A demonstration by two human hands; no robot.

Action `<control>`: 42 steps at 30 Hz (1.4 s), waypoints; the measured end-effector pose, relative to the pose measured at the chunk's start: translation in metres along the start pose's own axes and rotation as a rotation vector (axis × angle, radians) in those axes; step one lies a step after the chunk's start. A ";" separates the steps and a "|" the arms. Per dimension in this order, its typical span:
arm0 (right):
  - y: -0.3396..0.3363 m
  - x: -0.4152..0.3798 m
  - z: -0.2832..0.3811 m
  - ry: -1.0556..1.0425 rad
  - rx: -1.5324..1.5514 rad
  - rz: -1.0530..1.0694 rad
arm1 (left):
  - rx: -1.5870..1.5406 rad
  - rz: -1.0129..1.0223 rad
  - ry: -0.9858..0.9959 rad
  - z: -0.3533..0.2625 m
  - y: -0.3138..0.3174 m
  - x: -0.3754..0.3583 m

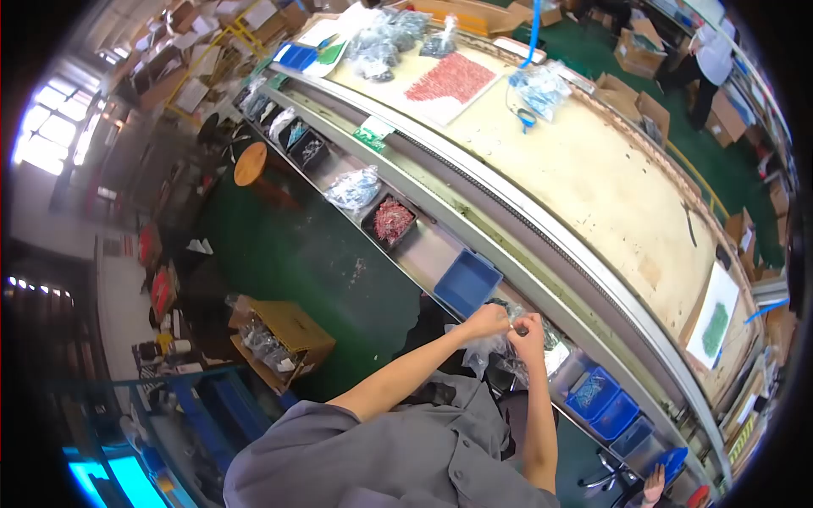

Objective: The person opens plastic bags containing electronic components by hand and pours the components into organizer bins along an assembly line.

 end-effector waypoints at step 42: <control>0.005 -0.007 0.027 -0.166 -0.525 0.013 | 0.130 -0.011 0.036 -0.016 -0.009 -0.017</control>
Point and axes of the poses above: each hand's wrist, its own x-axis towards the middle knuckle, its own y-axis out of the palm, z = x × y, the point moved 3 cm from there along x, towards the middle knuckle, and after that the axes turned 13 degrees about y, right-handed, at the moved point
